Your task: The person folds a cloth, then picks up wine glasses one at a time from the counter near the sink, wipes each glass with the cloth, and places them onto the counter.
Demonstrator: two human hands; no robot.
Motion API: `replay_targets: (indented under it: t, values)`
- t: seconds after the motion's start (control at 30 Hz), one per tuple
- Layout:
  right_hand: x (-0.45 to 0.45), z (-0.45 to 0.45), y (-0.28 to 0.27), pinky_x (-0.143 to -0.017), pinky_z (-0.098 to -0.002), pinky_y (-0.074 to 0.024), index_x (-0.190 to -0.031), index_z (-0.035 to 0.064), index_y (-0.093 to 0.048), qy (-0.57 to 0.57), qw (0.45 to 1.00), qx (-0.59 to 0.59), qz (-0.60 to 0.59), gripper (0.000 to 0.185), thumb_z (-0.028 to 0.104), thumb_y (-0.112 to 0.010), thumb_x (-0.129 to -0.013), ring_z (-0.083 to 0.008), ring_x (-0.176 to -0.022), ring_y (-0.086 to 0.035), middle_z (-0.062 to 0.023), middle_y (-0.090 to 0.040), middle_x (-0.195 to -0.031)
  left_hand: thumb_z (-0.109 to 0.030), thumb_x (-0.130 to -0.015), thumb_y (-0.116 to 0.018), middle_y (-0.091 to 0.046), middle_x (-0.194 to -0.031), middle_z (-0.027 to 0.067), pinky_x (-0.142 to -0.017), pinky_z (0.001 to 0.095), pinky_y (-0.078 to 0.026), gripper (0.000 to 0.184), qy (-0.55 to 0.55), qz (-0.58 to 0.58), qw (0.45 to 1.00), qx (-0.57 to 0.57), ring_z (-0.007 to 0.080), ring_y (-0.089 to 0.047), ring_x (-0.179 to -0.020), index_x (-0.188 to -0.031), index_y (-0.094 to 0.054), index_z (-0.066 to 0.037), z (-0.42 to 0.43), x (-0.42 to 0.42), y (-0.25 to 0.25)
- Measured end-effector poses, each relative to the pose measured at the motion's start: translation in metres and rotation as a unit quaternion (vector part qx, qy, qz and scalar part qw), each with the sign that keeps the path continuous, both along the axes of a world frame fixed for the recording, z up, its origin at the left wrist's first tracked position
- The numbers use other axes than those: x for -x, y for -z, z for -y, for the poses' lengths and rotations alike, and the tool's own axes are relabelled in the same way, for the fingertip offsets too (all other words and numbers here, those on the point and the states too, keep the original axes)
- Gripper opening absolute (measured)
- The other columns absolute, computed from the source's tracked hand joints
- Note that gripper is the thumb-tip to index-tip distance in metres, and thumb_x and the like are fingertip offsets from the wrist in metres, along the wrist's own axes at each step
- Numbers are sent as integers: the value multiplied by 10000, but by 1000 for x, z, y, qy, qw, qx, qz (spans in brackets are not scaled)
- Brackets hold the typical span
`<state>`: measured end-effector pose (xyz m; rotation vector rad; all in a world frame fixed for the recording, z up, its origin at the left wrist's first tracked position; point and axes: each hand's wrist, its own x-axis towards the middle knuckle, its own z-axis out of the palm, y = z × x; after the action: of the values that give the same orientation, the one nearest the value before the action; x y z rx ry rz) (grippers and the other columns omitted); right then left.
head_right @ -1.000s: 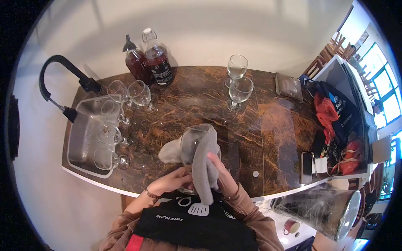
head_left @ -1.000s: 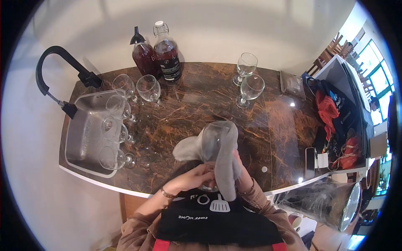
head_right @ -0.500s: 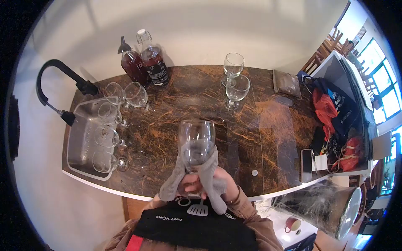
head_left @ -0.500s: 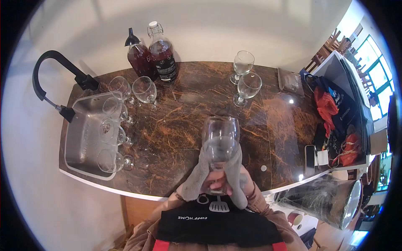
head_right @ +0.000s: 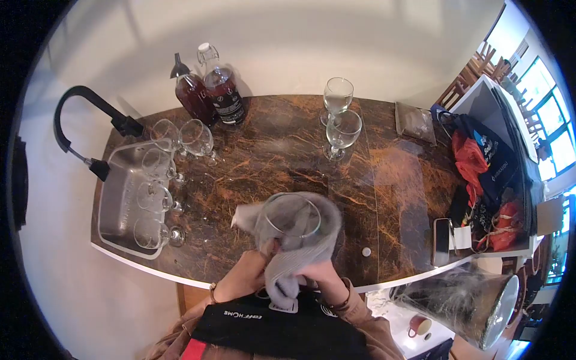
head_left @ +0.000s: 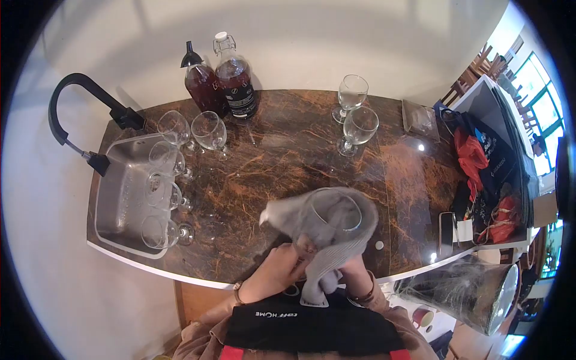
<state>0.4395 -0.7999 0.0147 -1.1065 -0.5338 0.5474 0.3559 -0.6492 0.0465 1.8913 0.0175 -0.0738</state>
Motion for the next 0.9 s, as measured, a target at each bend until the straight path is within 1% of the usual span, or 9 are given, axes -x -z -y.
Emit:
replay_targets:
  t: [0.27, 0.37, 0.47, 0.57, 0.6, 0.67, 0.73, 0.83, 0.9]
  values:
    - [-26, 10, -33, -730, -314, -464, -1038, 10, -509, 238, 967, 78, -38, 360, 118, -610, -711, -200, -806, -570, -88, -578, -957, -108, -760, -503, -547, -814, 200, -703, 387, -416, 133, 105, -10, 994, -34, 350, -513, -813, -815, -529, 11, -1, 2, 41]
    - [-22, 6, -47, -722, -303, -457, -1092, 31, -443, 290, 880, -256, -274, 354, 213, -502, -794, -208, -842, -542, -84, -533, -1001, -36, -717, -584, -556, -901, 143, -729, 306, -440, 227, 50, 12, 998, 49, 242, -552, -882, -923, -490, -14, -11, -13, 43]
    - [-62, 46, 21, -689, -316, -451, -1044, 59, -456, 208, 918, -312, -129, 327, 245, -518, -782, -187, -818, -511, -71, -521, -940, 35, -747, -557, -528, -941, 73, -738, 275, -429, 189, -3, 150, 987, 49, 152, -516, -891, -898, -463, -30, -34, -49, 53]
    - [-66, 78, 6, -725, -302, -427, -1030, 67, -452, 202, 930, 284, 118, 284, 218, -517, -798, -151, -863, -469, -56, -488, -896, -123, -811, -533, -461, -879, 61, -796, 275, -373, 155, -95, 106, 985, 94, 179, -476, -860, -902, -448, -32, -60, -98, 61]
    - [-69, 86, 17, -754, -297, -420, -1070, 59, -440, 85, 781, 520, 335, 302, 198, -508, -811, -152, -905, -466, -58, -484, -928, -149, -820, -540, -451, -883, 63, -791, 270, -369, 178, -110, 129, 984, 56, 180, -466, -856, -912, -450, -26, -70, -121, 64]
    - [-29, 37, 34, -733, -312, -449, -1089, 25, -491, 302, 836, 364, 278, 443, 181, -618, -694, -213, -832, -548, -103, -547, -880, -183, -826, -549, -454, -913, 70, -777, 275, -372, 221, -147, 246, 958, -24, 182, -460, -859, -933, -453, -15, -82, -169, 77]
    - [-19, 25, 37, -735, -334, -457, -1161, 33, -409, 228, 900, 334, 161, 563, 334, -602, -726, -237, -847, -556, -151, -541, -939, -182, -821, -554, -456, -910, 72, -771, 281, -373, 228, -161, 232, 959, 0, 188, -464, -853, -937, -454, -12, -88, -210, 96]
    - [-23, 50, 83, -849, -302, -398, -1242, 54, -313, 61, 886, 404, 219, 503, 138, -556, -810, -168, -1000, -473, -80, -439, -1121, -169, -810, -566, -466, -910, 79, -762, 287, -377, 235, -181, 239, 954, -8, 197, -473, -850, -948, -459, -13, -95, -260, 117]
    - [-14, 54, 111, -837, -292, -413, -1227, 73, -338, 94, 937, 138, -306, 486, 175, -569, -811, -170, -990, -484, -74, -458, -1101, -135, -787, -591, -489, -902, 87, -758, 293, -383, 218, -201, 275, 940, 12, 202, -485, -858, -936, -478, -25, -95, -291, 138]
